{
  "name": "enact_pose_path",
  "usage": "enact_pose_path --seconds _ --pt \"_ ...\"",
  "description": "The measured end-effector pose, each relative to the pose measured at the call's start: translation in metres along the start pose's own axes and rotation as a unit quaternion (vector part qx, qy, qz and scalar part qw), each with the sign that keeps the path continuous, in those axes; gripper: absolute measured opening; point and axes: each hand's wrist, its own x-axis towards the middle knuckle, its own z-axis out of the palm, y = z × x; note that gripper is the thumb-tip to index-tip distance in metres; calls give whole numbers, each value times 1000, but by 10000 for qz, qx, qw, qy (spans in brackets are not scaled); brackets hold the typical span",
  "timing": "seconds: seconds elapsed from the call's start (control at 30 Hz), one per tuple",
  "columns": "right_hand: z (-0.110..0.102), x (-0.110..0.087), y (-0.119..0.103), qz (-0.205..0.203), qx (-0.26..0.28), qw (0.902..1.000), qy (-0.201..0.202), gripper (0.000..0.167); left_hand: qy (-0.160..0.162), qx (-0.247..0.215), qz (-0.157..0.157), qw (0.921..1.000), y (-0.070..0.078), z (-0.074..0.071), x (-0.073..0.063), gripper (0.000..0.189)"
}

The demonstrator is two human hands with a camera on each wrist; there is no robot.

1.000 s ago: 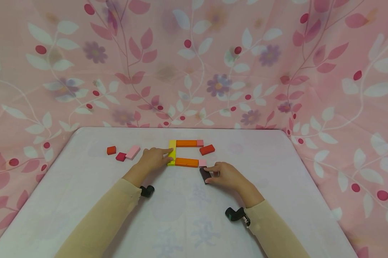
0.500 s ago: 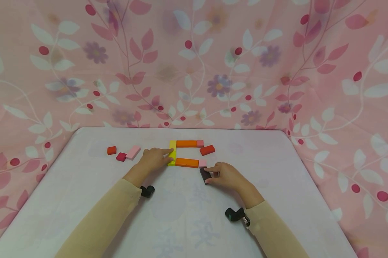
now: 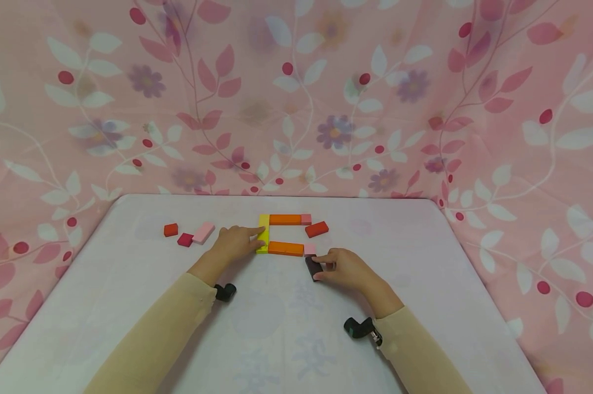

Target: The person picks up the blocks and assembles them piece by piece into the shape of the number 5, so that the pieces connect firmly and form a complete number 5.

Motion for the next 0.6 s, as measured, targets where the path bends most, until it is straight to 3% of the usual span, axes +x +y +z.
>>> enact_pose_path --seconds 0.6 --pt "-1 0 -1 93 24 9999 -67 51 64 50 40 10000 -3 4 3 53"
